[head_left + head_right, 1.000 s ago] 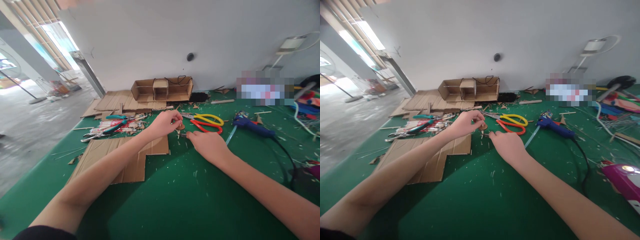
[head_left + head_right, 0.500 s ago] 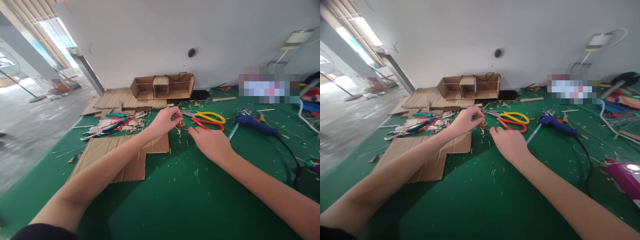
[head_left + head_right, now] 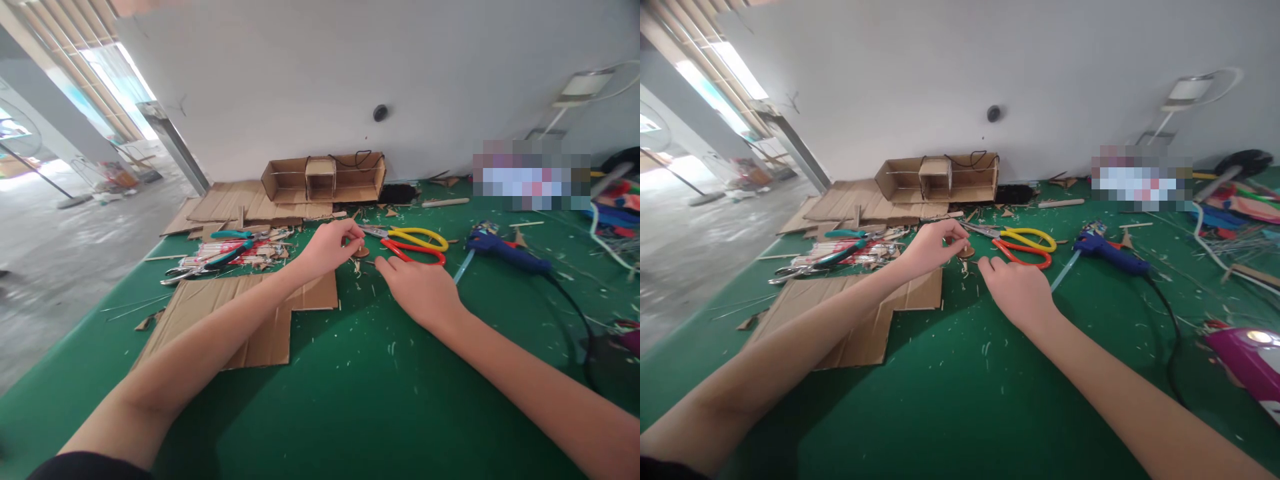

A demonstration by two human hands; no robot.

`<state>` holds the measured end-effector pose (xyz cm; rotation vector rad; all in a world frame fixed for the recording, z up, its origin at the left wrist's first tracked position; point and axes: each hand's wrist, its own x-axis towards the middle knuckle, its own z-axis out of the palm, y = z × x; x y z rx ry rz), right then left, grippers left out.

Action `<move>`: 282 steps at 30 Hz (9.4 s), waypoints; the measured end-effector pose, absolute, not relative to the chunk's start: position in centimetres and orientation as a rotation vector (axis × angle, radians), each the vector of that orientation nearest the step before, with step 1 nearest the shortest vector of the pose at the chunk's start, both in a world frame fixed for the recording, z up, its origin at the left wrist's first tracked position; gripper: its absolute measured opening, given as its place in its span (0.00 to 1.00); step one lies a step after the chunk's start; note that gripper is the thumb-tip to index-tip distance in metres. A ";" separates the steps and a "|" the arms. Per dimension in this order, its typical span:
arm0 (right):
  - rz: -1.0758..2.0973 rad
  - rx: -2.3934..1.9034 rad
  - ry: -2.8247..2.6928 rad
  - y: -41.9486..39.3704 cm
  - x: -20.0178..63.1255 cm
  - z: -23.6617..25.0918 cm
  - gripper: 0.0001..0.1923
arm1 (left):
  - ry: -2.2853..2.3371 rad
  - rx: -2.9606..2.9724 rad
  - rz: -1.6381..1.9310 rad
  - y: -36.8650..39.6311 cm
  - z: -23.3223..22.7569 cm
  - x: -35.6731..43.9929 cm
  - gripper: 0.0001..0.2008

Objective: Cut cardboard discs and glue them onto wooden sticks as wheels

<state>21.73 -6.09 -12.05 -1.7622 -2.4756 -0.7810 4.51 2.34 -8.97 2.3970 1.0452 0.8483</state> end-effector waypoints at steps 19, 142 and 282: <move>-0.732 -1.769 -2.501 -5.9 21.9 -12.0 0.15 | 1.052 2.337 0.839 2.3 -9.1 4.6 0.04; -0.730 -1.833 -2.442 -5.6 21.1 -11.8 0.11 | 1.022 2.203 0.884 3.1 -9.5 4.6 0.05; -0.666 -1.785 -2.474 -5.5 21.3 -12.6 0.18 | 1.046 2.117 0.791 2.6 -9.5 4.6 0.10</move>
